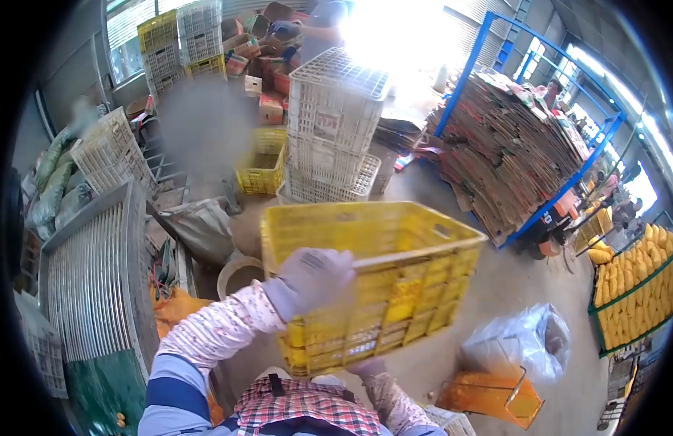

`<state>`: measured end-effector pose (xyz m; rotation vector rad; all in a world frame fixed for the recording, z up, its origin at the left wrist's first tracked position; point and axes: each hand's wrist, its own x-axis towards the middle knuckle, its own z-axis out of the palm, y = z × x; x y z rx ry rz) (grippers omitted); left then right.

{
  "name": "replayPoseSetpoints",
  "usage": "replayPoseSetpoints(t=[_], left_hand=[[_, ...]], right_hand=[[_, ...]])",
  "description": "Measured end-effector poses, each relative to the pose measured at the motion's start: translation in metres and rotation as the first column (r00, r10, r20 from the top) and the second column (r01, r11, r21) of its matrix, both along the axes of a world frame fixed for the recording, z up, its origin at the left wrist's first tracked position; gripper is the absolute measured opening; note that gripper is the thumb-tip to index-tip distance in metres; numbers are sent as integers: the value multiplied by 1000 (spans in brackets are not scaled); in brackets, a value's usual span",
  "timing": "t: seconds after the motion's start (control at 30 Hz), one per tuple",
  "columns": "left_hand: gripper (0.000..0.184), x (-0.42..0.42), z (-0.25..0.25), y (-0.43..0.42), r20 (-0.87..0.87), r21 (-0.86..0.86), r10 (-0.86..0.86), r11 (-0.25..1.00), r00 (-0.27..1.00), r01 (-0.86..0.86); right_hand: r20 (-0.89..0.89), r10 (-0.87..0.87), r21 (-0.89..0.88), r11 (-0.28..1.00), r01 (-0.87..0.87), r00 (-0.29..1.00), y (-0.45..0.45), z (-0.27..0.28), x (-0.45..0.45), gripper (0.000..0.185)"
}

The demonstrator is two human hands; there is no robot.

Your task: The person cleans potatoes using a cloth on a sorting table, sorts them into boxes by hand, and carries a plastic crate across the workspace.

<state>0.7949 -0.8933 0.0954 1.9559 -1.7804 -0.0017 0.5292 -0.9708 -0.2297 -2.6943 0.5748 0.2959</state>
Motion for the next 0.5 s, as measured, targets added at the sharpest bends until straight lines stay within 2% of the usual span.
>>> replayPoseSetpoints(t=[0.1, 0.17, 0.2, 0.23, 0.27, 0.33, 0.37, 0.43, 0.5], left_hand=[[21, 70, 9, 0, 61, 181, 99, 977, 993, -108], [23, 121, 13, 4, 125, 293, 188, 931, 974, -218], [24, 147, 12, 8, 164, 331, 237, 901, 958, -280], [25, 172, 9, 15, 199, 366, 280, 868, 939, -336], [25, 195, 6, 27, 229, 372, 329, 840, 916, -395], [27, 251, 7, 40, 280, 334, 436, 791, 855, -513], [27, 277, 13, 43, 266, 339, 506, 747, 820, -571], [27, 323, 27, 57, 257, 391, 617, 638, 744, -664], [27, 379, 27, 66, 265, 392, 687, 565, 677, -727]], right_hand=[[20, 50, 323, 945, -54, 999, 10, 4, 81, 55], [6, 27, 610, 792, -25, 1000, 17, 9, 139, 54], [-32, -7, 771, 636, 30, 999, 20, 12, 171, 54], [-108, -50, 908, 402, 119, 993, 23, 17, 203, 53], [-212, -80, 968, 122, 220, 974, 27, 21, 236, 53], [-396, -80, 868, -357, 344, 915, 30, 36, 304, 53], [-475, -54, 770, -510, 384, 879, 27, 44, 334, 52], [-597, -25, 596, -683, 422, 802, 21, 65, 397, 52], [-701, -32, 467, -775, 425, 712, 8, 93, 455, 52]])
